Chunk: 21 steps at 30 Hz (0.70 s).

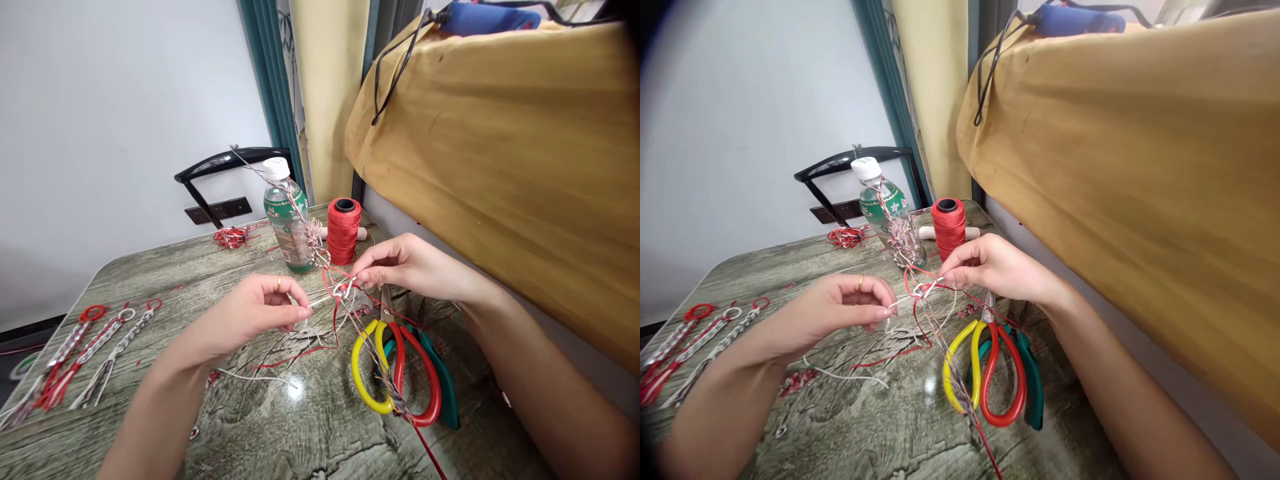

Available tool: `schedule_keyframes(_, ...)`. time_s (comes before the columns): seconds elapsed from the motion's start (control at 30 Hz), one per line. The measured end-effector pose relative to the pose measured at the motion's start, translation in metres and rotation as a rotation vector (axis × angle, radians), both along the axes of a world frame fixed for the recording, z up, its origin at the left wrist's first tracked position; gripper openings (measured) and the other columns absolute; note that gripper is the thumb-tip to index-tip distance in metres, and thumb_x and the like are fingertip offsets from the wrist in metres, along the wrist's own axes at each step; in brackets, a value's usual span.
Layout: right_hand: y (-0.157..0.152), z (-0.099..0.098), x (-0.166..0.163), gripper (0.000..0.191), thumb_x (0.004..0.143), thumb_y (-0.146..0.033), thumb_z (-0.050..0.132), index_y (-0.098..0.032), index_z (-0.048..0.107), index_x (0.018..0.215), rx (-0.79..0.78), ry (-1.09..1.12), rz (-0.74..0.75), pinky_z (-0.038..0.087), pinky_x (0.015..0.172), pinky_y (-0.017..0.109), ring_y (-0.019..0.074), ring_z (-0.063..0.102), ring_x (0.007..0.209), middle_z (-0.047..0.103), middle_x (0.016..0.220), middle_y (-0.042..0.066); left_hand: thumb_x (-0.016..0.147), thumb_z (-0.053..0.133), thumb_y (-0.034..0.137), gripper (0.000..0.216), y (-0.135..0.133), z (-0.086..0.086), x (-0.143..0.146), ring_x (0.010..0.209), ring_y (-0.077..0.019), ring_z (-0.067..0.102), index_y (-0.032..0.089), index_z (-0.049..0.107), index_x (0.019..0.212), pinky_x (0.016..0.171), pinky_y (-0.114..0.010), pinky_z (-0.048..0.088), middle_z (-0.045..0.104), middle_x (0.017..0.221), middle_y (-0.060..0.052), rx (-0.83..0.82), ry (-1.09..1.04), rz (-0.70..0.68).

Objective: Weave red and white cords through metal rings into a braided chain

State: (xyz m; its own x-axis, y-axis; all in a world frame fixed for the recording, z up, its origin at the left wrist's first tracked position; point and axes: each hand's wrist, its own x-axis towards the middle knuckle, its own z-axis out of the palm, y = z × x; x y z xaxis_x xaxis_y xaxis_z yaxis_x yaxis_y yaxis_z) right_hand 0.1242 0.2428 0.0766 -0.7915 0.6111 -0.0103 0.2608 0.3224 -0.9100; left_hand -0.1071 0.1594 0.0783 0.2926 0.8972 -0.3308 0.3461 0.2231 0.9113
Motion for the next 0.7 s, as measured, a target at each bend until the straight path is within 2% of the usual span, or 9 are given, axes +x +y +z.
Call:
schedule_keyframes(0.13,0.0,0.006,0.005,0.018,0.077,-0.031,0.056,-0.013,0.061,0.079,0.097,-0.007,-0.048,0.038,0.057,0.022,0.0092,0.048,0.061,0.055,0.069,-0.001,0.073,0.061,0.032,0.012,0.001,0.0,-0.01,0.062,-0.0095,0.047,0.019,0.06,0.073,0.06,-0.023,0.037,0.056,0.068,0.002,0.026,0.073,-0.079)
schedule_keyframes(0.33,0.002,0.011,0.012,0.018,0.08,-0.032,0.052,-0.015,0.058,0.082,0.162,-0.035,-0.05,0.038,0.06,0.023,0.0111,0.048,0.067,0.054,0.075,0.0,0.073,0.06,0.034,0.013,-0.001,0.003,-0.015,0.061,-0.0094,0.044,0.021,0.06,0.072,0.057,-0.022,0.035,0.056,0.067,0.003,0.049,0.132,-0.145)
schedule_keyframes(0.53,0.003,0.006,0.01,0.013,0.083,-0.024,0.047,-0.015,0.057,0.081,0.317,-0.07,-0.076,0.038,0.062,0.023,0.0113,0.049,0.068,0.055,0.075,0.0,0.074,0.059,0.034,0.014,-0.002,0.005,-0.018,0.06,-0.0096,0.044,0.02,0.061,0.071,0.055,-0.022,0.036,0.055,0.064,0.002,0.048,0.152,-0.232)
schedule_keyframes(0.63,0.002,0.006,0.008,0.013,0.081,-0.024,0.049,-0.016,0.059,0.081,0.377,-0.106,-0.095,0.038,0.063,0.024,0.0125,0.051,0.069,0.057,0.077,0.001,0.074,0.059,0.032,0.013,-0.002,0.004,-0.017,0.059,-0.009,0.045,0.02,0.062,0.07,0.054,-0.021,0.036,0.056,0.064,0.002,0.057,0.173,-0.211)
schedule_keyframes(0.7,-0.001,0.009,0.008,0.012,0.078,-0.024,0.054,-0.017,0.06,0.084,0.425,-0.105,-0.155,0.039,0.062,0.024,0.0122,0.052,0.068,0.058,0.084,0.002,0.073,0.06,0.032,0.012,-0.002,0.005,-0.015,0.057,-0.0081,0.045,0.02,0.062,0.07,0.054,-0.02,0.037,0.057,0.063,0.003,0.077,0.191,-0.112)
